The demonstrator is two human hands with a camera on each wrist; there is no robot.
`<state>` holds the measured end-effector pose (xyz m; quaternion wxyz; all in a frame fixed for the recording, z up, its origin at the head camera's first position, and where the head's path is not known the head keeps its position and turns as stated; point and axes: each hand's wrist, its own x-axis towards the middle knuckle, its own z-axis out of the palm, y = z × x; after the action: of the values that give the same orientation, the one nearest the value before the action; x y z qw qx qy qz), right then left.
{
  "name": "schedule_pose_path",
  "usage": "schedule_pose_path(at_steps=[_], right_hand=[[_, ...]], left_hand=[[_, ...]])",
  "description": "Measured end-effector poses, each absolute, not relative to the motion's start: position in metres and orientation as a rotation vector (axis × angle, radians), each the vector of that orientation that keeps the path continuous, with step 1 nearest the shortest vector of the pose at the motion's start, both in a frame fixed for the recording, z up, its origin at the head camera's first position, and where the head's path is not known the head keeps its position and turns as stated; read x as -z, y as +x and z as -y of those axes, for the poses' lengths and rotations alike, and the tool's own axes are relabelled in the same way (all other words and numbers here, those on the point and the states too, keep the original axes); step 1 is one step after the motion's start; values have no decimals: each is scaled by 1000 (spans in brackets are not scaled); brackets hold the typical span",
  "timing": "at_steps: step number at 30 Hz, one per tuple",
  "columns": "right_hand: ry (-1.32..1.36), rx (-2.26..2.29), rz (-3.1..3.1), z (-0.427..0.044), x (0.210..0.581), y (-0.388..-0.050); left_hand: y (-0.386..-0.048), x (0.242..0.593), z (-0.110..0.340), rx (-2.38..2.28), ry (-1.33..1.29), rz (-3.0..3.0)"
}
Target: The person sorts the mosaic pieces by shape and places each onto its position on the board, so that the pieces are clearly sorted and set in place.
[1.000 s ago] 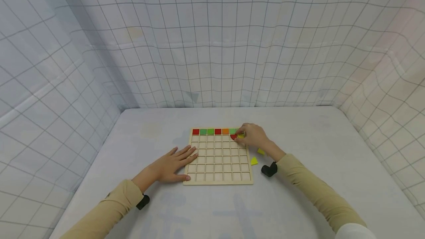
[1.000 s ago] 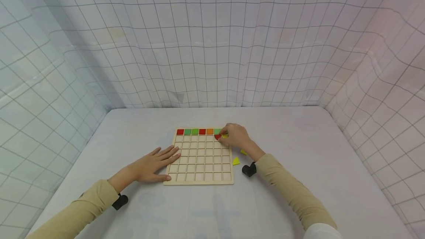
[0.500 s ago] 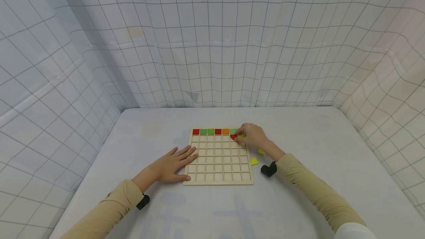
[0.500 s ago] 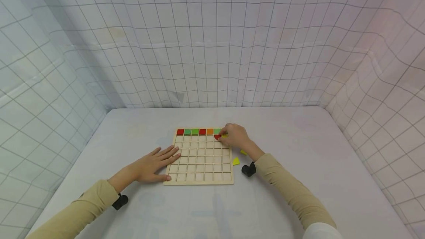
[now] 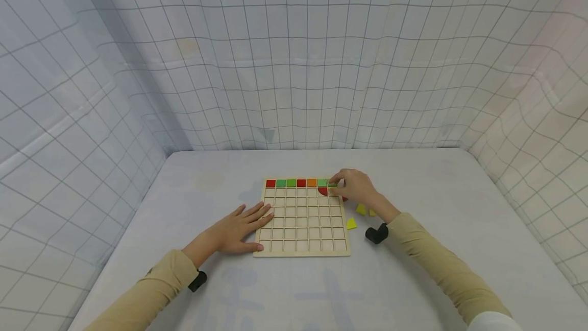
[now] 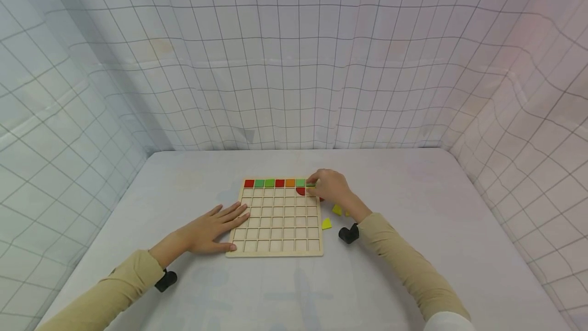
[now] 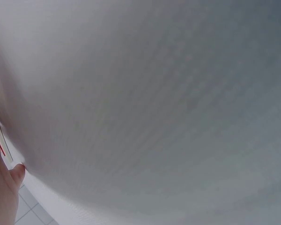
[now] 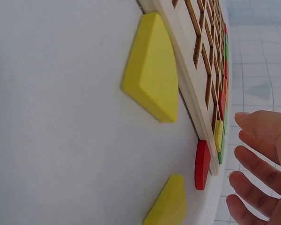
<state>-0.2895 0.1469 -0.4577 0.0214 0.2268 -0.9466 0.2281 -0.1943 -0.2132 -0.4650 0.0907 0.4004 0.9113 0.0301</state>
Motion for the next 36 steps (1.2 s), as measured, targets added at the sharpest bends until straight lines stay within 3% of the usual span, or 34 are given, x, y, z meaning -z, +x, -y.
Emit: schedule_pose_path(at_steps=[25, 36], right_hand=[[622, -685, 3022, -183, 462, -283], [722, -663, 3059, -186, 463, -279]], left_hand=[[-194, 462, 213, -73, 1191, -2707], [-194, 462, 213, -82, 1200, -2708]])
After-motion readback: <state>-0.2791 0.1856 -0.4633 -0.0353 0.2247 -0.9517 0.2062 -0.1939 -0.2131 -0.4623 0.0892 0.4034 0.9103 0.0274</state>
